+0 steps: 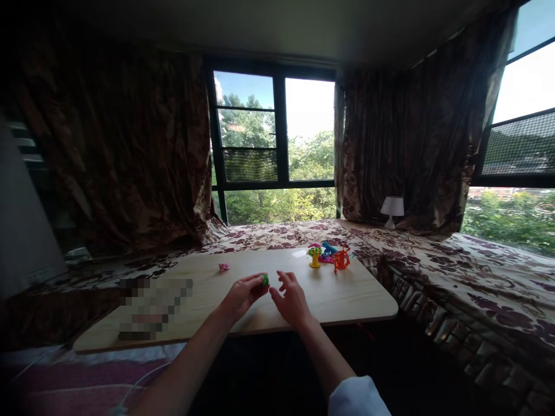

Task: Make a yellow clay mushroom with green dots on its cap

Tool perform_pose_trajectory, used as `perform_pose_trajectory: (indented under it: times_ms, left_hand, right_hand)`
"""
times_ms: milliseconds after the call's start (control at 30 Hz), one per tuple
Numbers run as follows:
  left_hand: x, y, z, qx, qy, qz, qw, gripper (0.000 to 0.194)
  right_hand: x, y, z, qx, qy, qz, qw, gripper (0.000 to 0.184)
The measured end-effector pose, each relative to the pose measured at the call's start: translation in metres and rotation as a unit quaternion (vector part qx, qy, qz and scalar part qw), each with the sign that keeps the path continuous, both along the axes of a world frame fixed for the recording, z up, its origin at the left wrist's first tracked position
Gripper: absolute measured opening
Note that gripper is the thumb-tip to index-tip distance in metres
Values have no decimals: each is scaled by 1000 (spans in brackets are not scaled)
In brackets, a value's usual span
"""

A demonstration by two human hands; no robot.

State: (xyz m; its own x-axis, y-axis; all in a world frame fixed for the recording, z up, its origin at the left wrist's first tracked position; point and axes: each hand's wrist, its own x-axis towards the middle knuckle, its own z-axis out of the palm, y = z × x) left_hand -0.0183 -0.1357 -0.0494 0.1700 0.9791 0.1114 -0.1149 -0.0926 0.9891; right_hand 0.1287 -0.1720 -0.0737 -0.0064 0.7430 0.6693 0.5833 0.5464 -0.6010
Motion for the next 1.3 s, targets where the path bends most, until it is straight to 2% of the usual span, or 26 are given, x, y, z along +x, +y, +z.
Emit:
perform_pose_trajectory:
  times_ms: [100,267,433,667,833,1000,1067,1133,1300]
  left_hand:
    - [11,-14,-3,-8,-42,-38,998,25]
    - [11,-15,-7,-10,-47,-62,997,27]
    - [9,-16,-17,-4,-10,-68,998,34]
    - [10,-10,-24,25,6,-33,999,33]
    - [8,-13,-20,46,21,-2,999,30]
    - [11,-20,-11,44,104,-6,994,38]
    - [9,-14,-5,36,152,-5,988,41]
    - [2,2,4,27,196,17,980,42]
    - [-40,67,24,16,260,164,951,25]
  right_hand:
    - [-6,-3,1,38,-10,33,999,38]
    - [-4,-12,3,74,-54,3,996,27]
    - [-5,-13,4,54,-92,-31,994,8]
    - [-14,-1,0,36,-74,-30,996,8]
    - [-16,-5,4,28,-60,15,998,29]
    - [-15,-8,5,9,-3,39,999,26]
    - [-14,-3,3,-8,28,37,999,26]
    - [-13,5,-1,-24,49,35,998,28]
    - [-7,21,-11,-75,89,31,993,29]
